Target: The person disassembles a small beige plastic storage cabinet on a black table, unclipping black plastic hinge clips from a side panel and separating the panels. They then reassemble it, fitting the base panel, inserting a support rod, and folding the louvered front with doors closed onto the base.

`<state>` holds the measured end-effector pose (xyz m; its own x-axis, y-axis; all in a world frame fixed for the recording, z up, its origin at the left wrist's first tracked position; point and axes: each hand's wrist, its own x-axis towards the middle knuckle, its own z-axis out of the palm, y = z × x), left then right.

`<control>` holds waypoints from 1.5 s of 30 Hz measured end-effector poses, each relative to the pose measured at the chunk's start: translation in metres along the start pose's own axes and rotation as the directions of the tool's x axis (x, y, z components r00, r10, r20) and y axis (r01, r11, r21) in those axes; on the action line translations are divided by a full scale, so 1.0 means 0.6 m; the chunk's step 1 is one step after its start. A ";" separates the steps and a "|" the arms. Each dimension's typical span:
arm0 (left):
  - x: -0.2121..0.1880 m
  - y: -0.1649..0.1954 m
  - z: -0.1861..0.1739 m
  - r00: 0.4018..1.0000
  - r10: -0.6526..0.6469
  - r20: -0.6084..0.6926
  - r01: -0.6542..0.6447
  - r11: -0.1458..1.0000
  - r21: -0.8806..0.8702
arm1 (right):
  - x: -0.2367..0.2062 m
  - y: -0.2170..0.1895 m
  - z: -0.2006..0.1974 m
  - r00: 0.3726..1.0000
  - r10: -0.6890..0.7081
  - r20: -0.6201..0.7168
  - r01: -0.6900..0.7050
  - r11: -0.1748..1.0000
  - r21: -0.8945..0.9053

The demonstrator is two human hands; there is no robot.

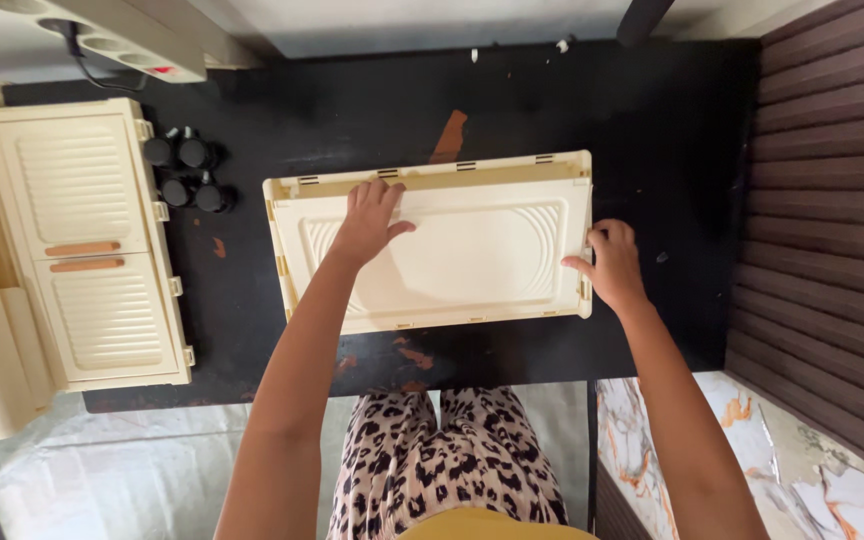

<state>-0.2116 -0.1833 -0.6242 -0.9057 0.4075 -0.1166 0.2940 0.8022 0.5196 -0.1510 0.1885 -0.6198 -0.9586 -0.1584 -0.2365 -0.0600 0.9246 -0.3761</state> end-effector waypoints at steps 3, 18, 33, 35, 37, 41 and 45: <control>0.007 -0.018 0.017 1.000 0.014 -0.023 -0.015 1.000 -0.017 | 0.003 -0.014 0.012 0.996 -0.011 -0.094 -0.002 0.990 -0.139; 0.044 -0.069 0.044 0.999 -0.006 0.045 0.012 0.992 -0.126 | 0.083 -0.081 0.052 0.912 0.397 0.104 -0.284 0.794 -0.538; 0.033 -0.100 0.094 1.000 -0.005 -0.030 0.002 0.996 -0.086 | 0.096 -0.126 0.116 0.904 0.108 0.413 -0.014 0.975 -0.223; 0.024 -0.095 0.095 0.998 0.008 -0.057 -0.013 0.997 -0.081 | 0.096 -0.125 0.117 0.897 0.111 0.428 -0.014 0.974 -0.225; 0.015 -0.086 0.099 0.990 0.061 -0.125 -0.061 0.998 -0.001 | 0.098 -0.124 0.118 0.895 0.109 0.432 -0.002 0.970 -0.242; -0.026 -0.066 0.102 0.993 0.063 -0.097 -0.060 0.998 0.031 | 0.096 -0.128 0.118 0.908 0.094 0.408 0.014 0.968 -0.252; -0.108 -0.041 0.094 0.991 0.016 -0.135 -0.011 0.999 0.036 | 0.085 -0.135 0.113 0.904 0.102 0.416 0.021 0.960 -0.281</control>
<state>-0.1427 -0.2046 -0.6771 -0.9338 0.3578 0.0072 0.3152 0.8127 0.4901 -0.1763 0.0823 -0.6622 -0.7569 -0.1927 -0.6245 -0.1554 0.9812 -0.1144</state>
